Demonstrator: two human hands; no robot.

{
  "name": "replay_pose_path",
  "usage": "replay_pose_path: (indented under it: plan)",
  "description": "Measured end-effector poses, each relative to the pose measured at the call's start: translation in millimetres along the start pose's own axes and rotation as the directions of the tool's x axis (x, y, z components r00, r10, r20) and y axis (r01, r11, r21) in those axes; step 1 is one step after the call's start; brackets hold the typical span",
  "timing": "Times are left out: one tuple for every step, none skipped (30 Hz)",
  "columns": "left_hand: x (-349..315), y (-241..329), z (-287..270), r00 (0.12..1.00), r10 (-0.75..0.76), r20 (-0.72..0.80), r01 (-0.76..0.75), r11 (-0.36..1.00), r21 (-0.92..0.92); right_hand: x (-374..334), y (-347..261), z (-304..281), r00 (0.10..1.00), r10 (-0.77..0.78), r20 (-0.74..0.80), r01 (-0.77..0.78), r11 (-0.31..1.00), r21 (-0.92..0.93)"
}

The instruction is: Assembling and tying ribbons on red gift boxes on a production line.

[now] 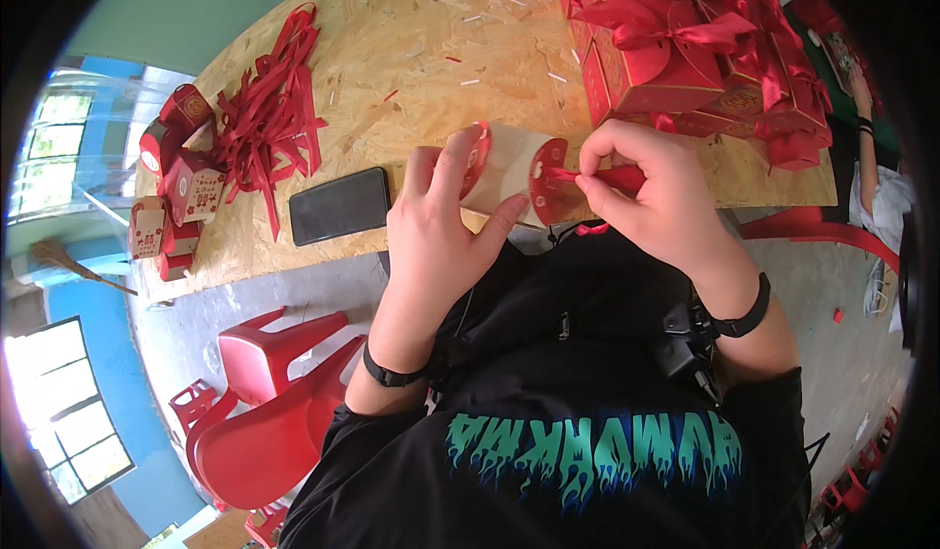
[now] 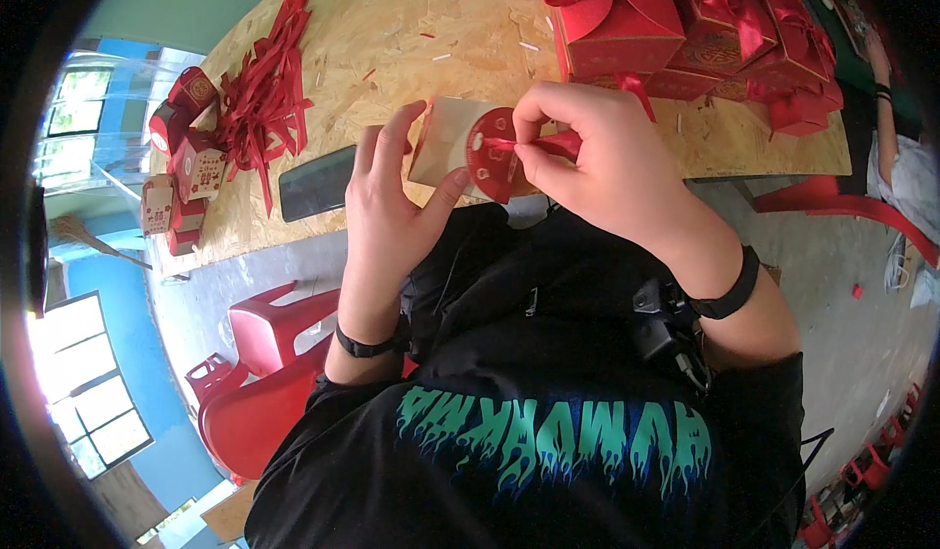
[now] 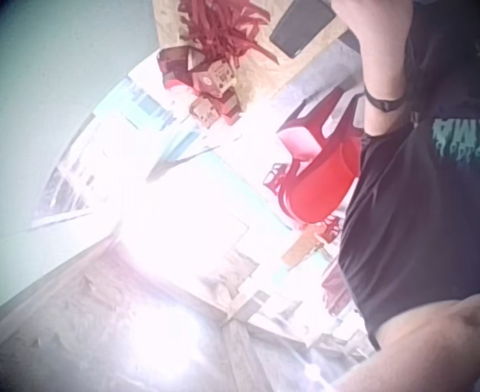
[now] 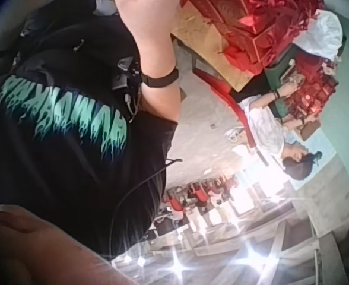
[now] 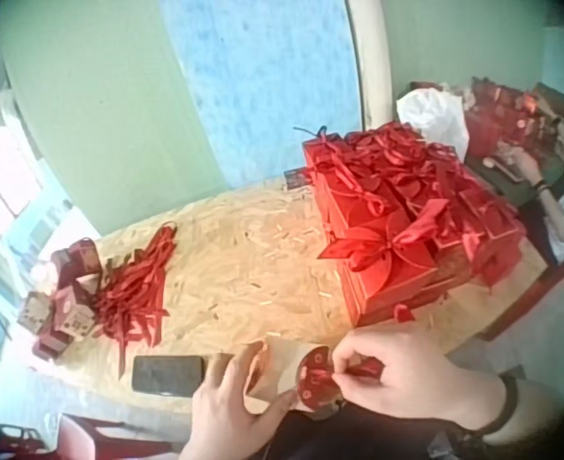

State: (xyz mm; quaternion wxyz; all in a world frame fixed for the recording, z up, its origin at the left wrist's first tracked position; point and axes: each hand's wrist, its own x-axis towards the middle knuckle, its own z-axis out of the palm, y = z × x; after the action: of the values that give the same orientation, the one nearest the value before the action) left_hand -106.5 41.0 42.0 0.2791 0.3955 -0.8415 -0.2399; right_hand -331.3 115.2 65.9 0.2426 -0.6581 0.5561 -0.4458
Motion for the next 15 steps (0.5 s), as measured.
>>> replay_pose_path:
  plan:
    - [1,-1,-1,0.998,0.060,-0.022,-0.059,0.997,0.044,1,-1,2,1.000,0.014,-0.008,-0.013,1.000,0.028]
    - [1,-1,-1,0.992,0.120,-0.042,-0.116,0.989,0.089,2,-2,3,0.999,0.028,-0.016,-0.027,0.998,0.056]
    - [2,-2,-2,0.992,0.120,-0.042,-0.116,0.989,0.090,3,-2,4,0.999,0.027,-0.016,-0.027,0.998,0.057]
    - [5,-2,-3,0.985,0.165,-0.055,-0.161,0.985,0.068,5,-3,4,1.000,0.020,-0.007,-0.020,0.999,0.032]
    - [7,-3,-3,0.975,0.209,-0.069,-0.206,0.977,0.047,6,-4,5,1.000,0.013,0.001,-0.013,1.000,0.007]
    - [9,-4,-4,0.975,0.209,-0.069,-0.206,0.977,0.049,7,-4,6,1.000,0.012,0.002,-0.012,1.000,0.008]
    - [11,-5,-5,0.972,0.229,-0.048,-0.227,0.973,0.041,7,-5,7,0.999,0.038,0.027,-0.039,0.999,0.036]
    - [12,-6,-5,0.968,0.248,-0.027,-0.247,0.968,0.033,7,-5,8,0.997,0.063,0.053,-0.067,0.996,0.063]
    - [14,-7,-5,0.968,0.249,-0.028,-0.248,0.968,0.033,7,-5,8,0.997,0.063,0.053,-0.066,0.996,0.063]
    - [16,-7,-5,0.965,0.261,-0.019,-0.261,0.965,0.008,8,-5,9,0.996,0.074,0.053,-0.078,0.995,0.064]
    - [18,-7,-5,0.962,0.274,-0.011,-0.274,0.961,-0.018,8,-5,10,0.995,0.086,0.053,-0.089,0.994,0.066]
    - [19,-7,-6,0.962,0.274,-0.011,-0.274,0.962,-0.017,8,-5,12,0.995,0.085,0.054,-0.088,0.994,0.066]
    - [21,-5,-6,0.964,0.264,0.007,-0.263,0.961,-0.088,9,-3,14,0.998,0.061,0.025,-0.062,0.996,0.063]
    - [22,-4,-6,0.966,0.256,0.026,-0.249,0.956,-0.158,10,-3,16,0.999,0.037,-0.003,-0.037,0.998,0.058]
    - [24,-3,-6,0.966,0.257,0.026,-0.250,0.955,-0.159,10,-3,17,0.999,0.037,-0.004,-0.037,0.998,0.057]
